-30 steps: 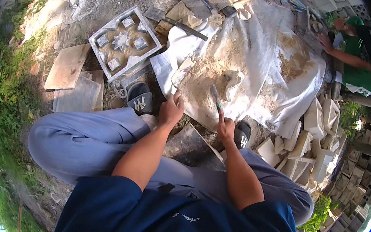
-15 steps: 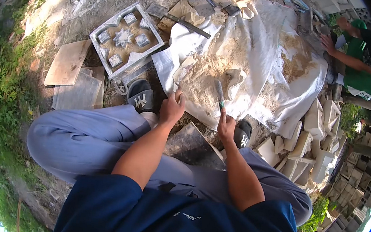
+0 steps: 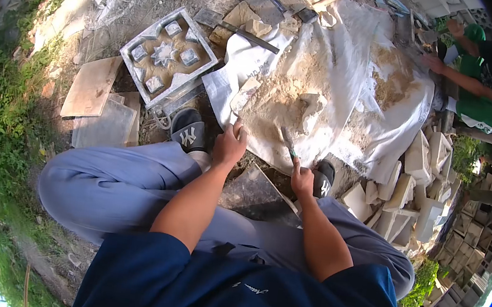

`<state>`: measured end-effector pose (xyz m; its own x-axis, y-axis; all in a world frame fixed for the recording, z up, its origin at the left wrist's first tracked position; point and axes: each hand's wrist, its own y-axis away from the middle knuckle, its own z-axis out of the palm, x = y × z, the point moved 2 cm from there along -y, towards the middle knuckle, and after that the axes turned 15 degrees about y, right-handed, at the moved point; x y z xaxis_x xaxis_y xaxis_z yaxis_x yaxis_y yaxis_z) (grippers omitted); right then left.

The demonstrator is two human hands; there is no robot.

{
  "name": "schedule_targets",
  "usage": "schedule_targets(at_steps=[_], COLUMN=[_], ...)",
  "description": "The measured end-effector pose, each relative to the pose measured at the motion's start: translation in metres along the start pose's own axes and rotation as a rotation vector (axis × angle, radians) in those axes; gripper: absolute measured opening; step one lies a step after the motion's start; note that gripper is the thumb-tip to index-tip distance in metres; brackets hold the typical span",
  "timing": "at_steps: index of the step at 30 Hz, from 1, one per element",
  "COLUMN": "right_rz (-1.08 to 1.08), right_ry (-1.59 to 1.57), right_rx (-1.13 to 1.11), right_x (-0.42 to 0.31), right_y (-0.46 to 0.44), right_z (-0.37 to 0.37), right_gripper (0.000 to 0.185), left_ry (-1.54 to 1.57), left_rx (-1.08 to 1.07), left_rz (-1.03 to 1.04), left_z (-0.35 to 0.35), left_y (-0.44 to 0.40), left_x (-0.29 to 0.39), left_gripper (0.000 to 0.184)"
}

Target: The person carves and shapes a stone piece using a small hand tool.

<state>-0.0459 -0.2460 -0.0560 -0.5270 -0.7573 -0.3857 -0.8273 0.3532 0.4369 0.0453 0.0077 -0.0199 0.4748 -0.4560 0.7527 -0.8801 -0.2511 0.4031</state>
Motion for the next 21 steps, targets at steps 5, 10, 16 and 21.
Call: schedule_targets(at_steps=[5,10,16,21], right_rz=[0.073,-0.115,0.027,-0.020], right_ry=[0.089,-0.202,0.145,-0.068], right_rx=[-0.117,0.029,-0.124,-0.105], right_x=[-0.021,-0.019,-0.027,-0.037], right_y=[-0.014,-0.001,-0.005,-0.003], right_z=[-0.009,-0.013,-0.007,-0.021], right_gripper=[0.078,0.065,0.080,0.076], left_ry=[-0.028,-0.018,-0.021,-0.030], left_rx=[0.005,0.009,-0.003,0.003], left_rz=[-0.037,-0.035,-0.019,-0.033], left_z=[0.003,0.001,0.002,-0.001], left_y=[0.005,0.007,0.001,0.007], left_x=[0.000,-0.001,-0.002,0.002], left_gripper=[0.041,0.039,0.041,0.042])
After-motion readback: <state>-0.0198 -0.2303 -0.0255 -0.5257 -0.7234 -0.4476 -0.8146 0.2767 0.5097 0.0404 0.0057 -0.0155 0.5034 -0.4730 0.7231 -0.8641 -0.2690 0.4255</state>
